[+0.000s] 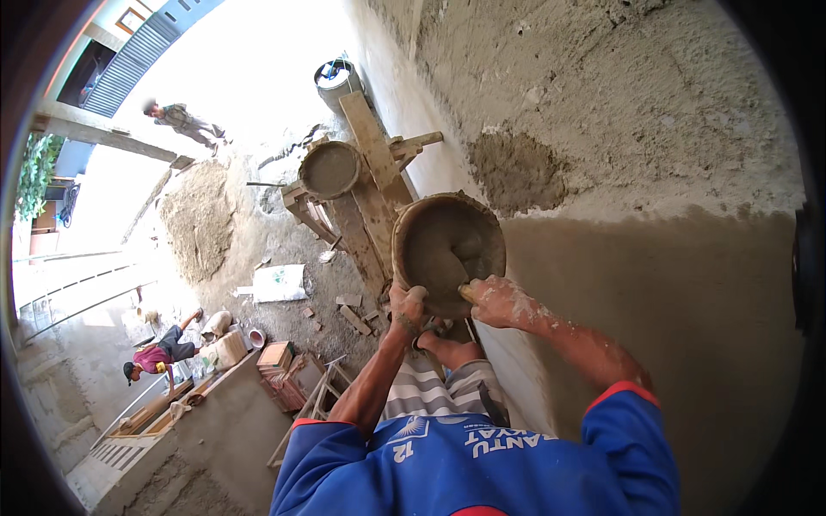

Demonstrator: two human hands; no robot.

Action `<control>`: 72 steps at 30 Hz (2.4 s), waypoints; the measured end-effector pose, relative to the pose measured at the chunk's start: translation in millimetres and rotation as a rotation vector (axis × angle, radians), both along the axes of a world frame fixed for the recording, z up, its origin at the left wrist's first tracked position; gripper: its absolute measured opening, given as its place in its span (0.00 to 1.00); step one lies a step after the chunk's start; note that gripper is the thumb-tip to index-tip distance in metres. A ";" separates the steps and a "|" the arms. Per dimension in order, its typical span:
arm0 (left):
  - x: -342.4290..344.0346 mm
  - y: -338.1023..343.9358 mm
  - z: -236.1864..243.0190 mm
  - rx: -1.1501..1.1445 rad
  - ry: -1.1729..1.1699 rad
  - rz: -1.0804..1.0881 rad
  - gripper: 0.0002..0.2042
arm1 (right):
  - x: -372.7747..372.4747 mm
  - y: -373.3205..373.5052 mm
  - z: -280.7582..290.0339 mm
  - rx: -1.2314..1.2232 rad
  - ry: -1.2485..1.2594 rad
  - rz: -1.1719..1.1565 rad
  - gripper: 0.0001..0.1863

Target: The person applies mortar to a wall using a trowel, scooping the mortar from a bucket and smoothing it over the surface while standing on a wooden scaffold.

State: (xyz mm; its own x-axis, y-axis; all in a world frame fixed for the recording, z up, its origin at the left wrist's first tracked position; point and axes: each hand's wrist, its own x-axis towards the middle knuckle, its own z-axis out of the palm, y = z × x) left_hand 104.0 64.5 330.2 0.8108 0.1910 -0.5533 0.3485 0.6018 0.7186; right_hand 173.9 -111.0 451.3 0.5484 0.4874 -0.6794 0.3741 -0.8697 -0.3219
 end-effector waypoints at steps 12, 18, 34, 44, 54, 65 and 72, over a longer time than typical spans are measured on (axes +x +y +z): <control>3.5 20.9 59.5 0.236 0.034 -0.131 0.17 | 36.2 -49.1 71.2 -0.247 -0.760 0.154 0.12; 13.7 14.4 98.2 0.151 0.013 -0.122 0.16 | 23.3 -46.4 41.1 -0.174 -0.355 0.005 0.13; 10.8 21.4 107.1 0.114 -0.056 -0.182 0.16 | -38.3 -48.2 41.1 0.287 -0.288 -0.506 0.17; 15.9 28.7 84.9 0.040 -0.066 -0.079 0.15 | -16.3 -49.1 95.2 0.359 -0.284 -0.474 0.18; -15.4 66.2 68.8 0.229 0.116 0.044 0.13 | 8.2 -74.8 119.9 0.619 0.006 -0.375 0.21; -31.5 50.1 55.3 0.227 0.215 -0.002 0.19 | 26.2 -192.8 161.1 0.271 -0.810 -0.801 0.24; -12.7 -11.0 108.4 0.060 0.047 -0.132 0.17 | -34.3 -120.9 124.9 -0.190 -0.681 -0.075 0.21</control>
